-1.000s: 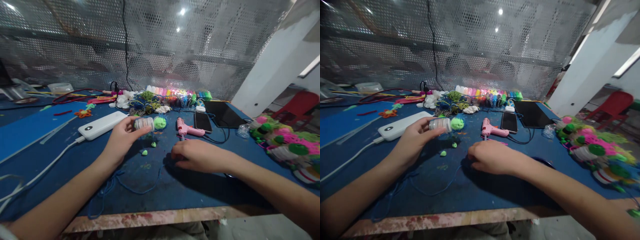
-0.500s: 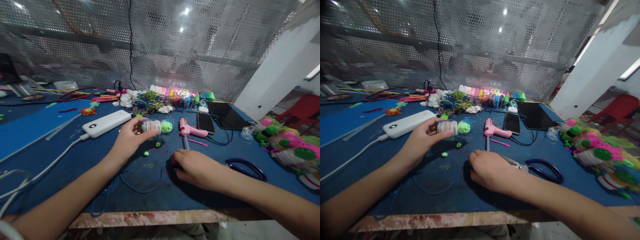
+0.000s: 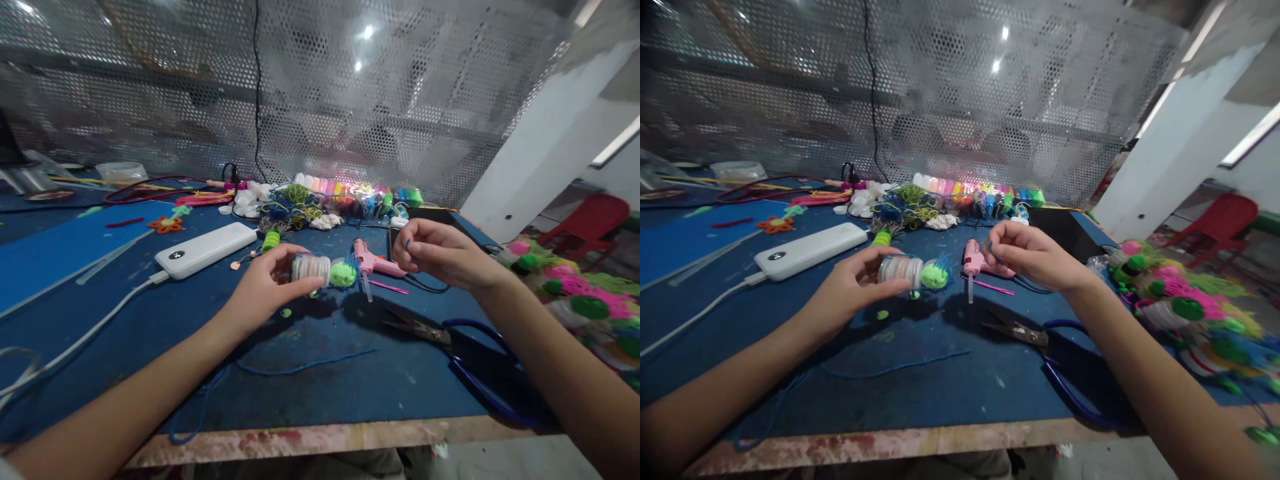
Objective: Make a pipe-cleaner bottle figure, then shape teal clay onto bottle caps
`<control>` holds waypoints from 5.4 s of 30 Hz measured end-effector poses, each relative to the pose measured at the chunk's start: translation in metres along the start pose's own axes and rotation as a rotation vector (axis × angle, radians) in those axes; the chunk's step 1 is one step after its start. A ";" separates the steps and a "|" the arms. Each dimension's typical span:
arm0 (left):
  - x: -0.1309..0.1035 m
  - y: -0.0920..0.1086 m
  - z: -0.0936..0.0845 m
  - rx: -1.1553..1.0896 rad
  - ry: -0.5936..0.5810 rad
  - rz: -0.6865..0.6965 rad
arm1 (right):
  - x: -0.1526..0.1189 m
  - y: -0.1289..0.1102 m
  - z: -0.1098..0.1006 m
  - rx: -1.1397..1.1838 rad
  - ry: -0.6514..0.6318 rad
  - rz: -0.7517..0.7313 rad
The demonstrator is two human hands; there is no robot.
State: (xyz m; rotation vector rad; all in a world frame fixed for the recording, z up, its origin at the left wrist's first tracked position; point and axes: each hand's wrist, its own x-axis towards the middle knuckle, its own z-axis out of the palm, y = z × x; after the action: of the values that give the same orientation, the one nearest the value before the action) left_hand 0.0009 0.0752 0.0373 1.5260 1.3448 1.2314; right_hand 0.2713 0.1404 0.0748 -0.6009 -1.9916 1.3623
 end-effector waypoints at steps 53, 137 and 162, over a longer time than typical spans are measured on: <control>-0.008 0.007 -0.002 0.231 -0.172 0.273 | -0.016 0.007 0.056 -0.858 0.279 -0.700; -0.008 0.005 0.007 -0.335 -0.015 -0.208 | -0.009 0.032 0.065 -0.300 0.464 -0.102; -0.011 -0.004 0.009 -0.819 0.111 -0.214 | 0.080 -0.038 0.043 -0.379 0.369 0.181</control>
State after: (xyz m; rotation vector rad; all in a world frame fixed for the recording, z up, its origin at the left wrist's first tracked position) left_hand 0.0090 0.0657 0.0290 0.7279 0.8564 1.4837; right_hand 0.1844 0.1538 0.1193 -1.1411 -1.9274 0.8868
